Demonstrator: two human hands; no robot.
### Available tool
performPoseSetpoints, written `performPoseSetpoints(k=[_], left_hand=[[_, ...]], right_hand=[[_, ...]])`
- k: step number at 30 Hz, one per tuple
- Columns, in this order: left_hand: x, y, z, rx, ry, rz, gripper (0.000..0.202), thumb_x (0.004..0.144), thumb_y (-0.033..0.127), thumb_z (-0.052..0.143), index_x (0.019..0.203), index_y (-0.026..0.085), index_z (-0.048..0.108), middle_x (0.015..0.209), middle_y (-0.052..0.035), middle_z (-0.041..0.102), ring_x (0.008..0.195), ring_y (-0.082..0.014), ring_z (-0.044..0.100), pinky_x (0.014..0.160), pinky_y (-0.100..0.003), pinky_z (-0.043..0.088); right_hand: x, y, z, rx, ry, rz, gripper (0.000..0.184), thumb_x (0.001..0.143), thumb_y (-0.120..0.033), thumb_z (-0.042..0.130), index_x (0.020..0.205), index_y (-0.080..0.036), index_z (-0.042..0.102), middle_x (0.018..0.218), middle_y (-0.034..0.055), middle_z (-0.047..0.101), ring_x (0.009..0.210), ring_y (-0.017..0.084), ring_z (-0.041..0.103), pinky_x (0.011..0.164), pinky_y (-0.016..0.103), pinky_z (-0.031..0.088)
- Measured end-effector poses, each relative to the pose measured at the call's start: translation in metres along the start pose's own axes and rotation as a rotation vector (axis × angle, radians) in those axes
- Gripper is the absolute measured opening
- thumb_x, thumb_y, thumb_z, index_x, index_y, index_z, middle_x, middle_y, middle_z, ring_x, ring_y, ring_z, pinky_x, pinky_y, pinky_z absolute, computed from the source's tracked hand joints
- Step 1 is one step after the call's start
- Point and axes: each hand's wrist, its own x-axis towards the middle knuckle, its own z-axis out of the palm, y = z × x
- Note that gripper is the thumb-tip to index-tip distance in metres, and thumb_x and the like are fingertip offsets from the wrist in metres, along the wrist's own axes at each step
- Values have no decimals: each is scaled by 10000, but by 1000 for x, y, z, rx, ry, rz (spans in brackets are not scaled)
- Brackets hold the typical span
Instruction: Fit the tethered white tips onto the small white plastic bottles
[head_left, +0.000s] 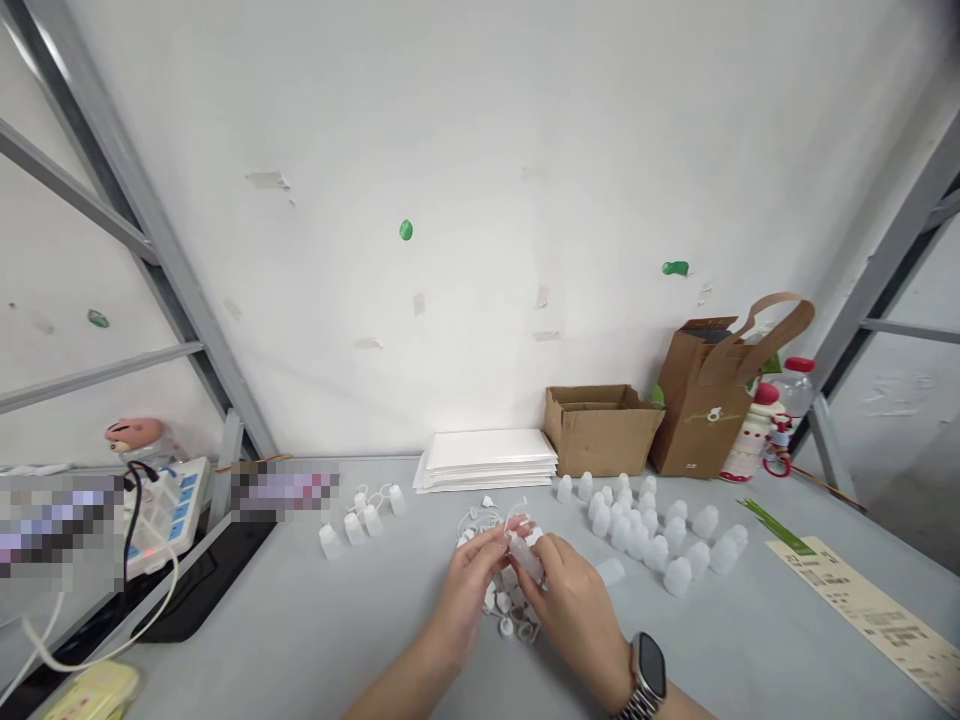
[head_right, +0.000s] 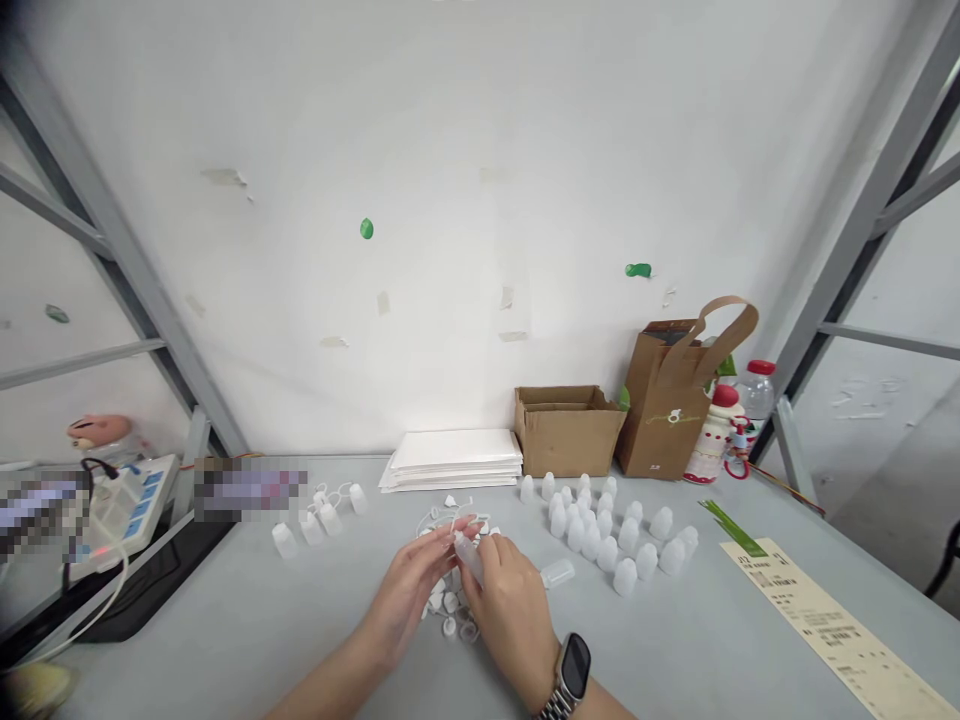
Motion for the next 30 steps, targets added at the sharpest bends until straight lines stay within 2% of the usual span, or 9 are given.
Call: performPoseSetpoints(k=[4, 8, 11, 16, 19, 23, 30], left_hand=[[2, 1, -2, 20, 14, 14, 321, 714, 317, 614, 984, 151, 661, 1084, -108, 645, 1118, -264, 499, 999, -382, 306], [5, 2, -5, -10, 42, 18, 342, 679, 329, 650, 964, 141, 666, 1056, -120, 656, 1107, -279, 507, 1004, -403, 294], [5, 4, -5, -51, 50, 6, 357, 660, 336, 668, 958, 139, 664, 1046, -121, 661, 1095, -273, 520, 1000, -399, 302], [2, 10, -4, -83, 15, -25, 329, 645, 305, 681, 928, 140, 670, 1075, -124, 647, 1133, -268, 490, 1008, -377, 296], [1, 10, -4, -76, -19, -43, 311, 683, 286, 636, 950, 129, 662, 1114, -131, 624, 1156, -273, 465, 1007, -377, 293], [1, 6, -3, -54, -9, -30, 293, 708, 270, 586, 955, 126, 652, 1115, -128, 624, 1133, -277, 486, 992, -390, 308], [0, 0, -3, -79, 9, -9, 303, 738, 323, 532, 944, 131, 646, 1099, -114, 635, 1108, -260, 509, 988, -384, 315]], right_hand=[[1, -1, 0, 128, -33, 53, 65, 848, -222, 440, 848, -190, 497, 757, 54, 567, 692, 203, 560, 595, 319, 461], [5, -4, -6, 338, -127, 155, 151, 868, -257, 431, 971, -214, 532, 831, 43, 573, 756, 182, 558, 659, 300, 466], [9, -7, -13, 485, -187, 209, 184, 880, -273, 405, 949, -223, 568, 812, 23, 584, 739, 160, 552, 671, 271, 453], [11, -12, -18, 609, -247, 292, 252, 874, -349, 407, 887, -198, 608, 750, 10, 621, 638, 141, 539, 589, 236, 422], [8, -11, -15, 569, -232, 313, 226, 852, -351, 448, 825, -185, 599, 703, 5, 619, 596, 135, 527, 552, 228, 403], [5, -8, -8, 401, -185, 294, 211, 841, -358, 467, 734, -186, 529, 695, 14, 597, 614, 145, 529, 539, 234, 394], [1, -5, -4, 193, -7, 99, 129, 857, -300, 436, 798, -197, 487, 727, 36, 576, 660, 170, 553, 551, 258, 423]])
